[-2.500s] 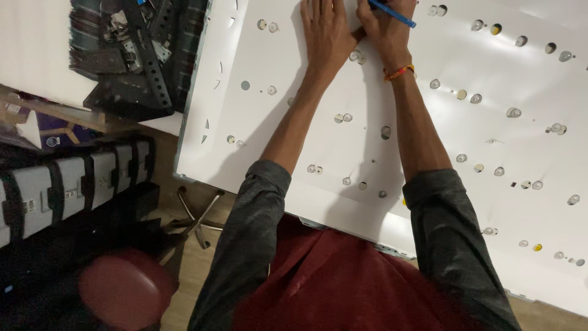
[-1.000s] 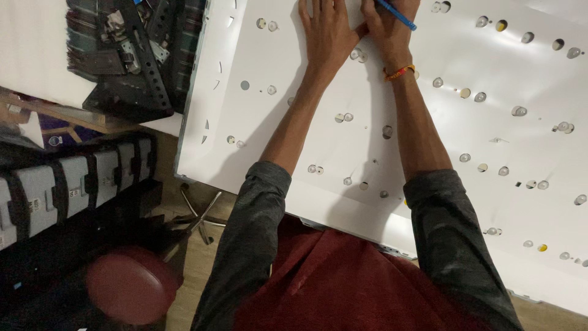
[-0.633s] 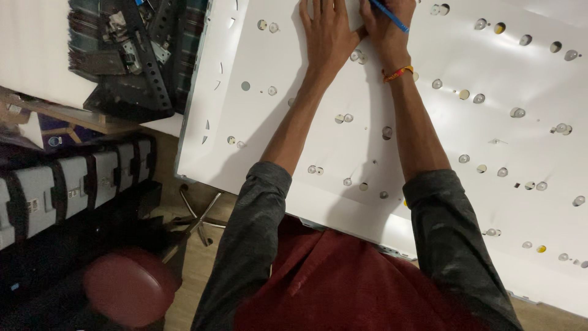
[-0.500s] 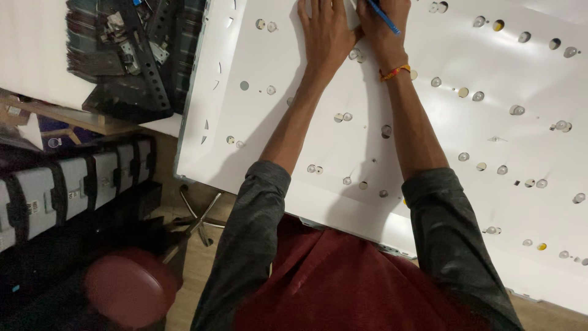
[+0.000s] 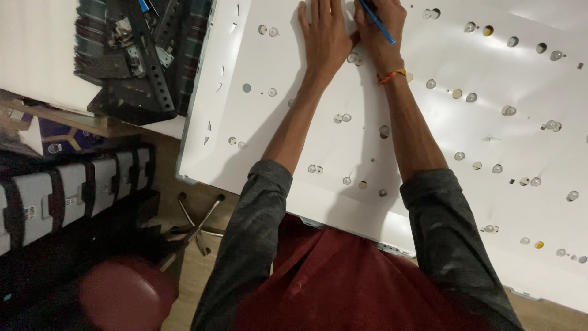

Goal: The person marks positions on a white LED light panel with a blue pen, then plugs in a hot glue gun and applies glue to small LED bulb components, pressing them into the panel's holes one at a time. They handle the panel, a power cord, and small round LED bulbs across the workbench.

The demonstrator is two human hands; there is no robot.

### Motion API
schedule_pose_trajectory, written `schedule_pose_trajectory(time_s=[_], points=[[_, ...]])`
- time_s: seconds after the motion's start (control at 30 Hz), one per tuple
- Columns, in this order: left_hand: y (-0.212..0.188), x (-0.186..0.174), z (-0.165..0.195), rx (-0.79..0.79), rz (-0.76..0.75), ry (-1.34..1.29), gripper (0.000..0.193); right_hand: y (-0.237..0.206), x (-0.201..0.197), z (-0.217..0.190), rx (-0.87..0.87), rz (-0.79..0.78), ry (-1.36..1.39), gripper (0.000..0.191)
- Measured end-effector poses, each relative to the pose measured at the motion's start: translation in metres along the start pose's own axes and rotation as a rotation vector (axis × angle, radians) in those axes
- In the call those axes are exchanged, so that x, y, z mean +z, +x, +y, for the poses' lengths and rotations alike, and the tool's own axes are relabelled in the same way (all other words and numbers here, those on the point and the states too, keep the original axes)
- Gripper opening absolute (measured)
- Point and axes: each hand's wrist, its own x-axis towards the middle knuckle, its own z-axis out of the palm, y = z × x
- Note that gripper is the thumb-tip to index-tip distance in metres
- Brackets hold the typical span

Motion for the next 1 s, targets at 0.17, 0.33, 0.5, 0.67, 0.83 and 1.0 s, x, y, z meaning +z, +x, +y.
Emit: schedule_pose_trajectory(time_s=[0.17,0.33,0.5,0.67,0.83,1.0], points=[[0.004,0.000,0.000,0.019,0.035,-0.006,0.089,-0.013,-0.026,-0.004,0.031,-0.030,0.043,0.013],[0.011,0.002,-0.001,0.095,0.126,-0.056,0.058,-0.033,-0.082,-0.010,0.054,-0.012,-0.039,0.018],[0.007,-0.008,0.003,0.134,0.229,-0.200,0.021,-0.088,-0.138,-0.048,0.221,-0.081,-0.249,0.025],[-0.044,-0.051,0.017,0.111,-0.016,-0.498,0.016,-0.159,-0.151,-0.102,0.290,-0.207,-0.429,0.030],[-0.097,-0.089,0.046,0.161,-0.256,-0.564,0.017,-0.203,-0.142,-0.130,0.389,-0.305,-0.516,0.036],[-0.124,-0.106,0.065,0.234,-0.416,-0.563,0.024,-0.223,-0.132,-0.128,0.380,-0.327,-0.611,0.050]])
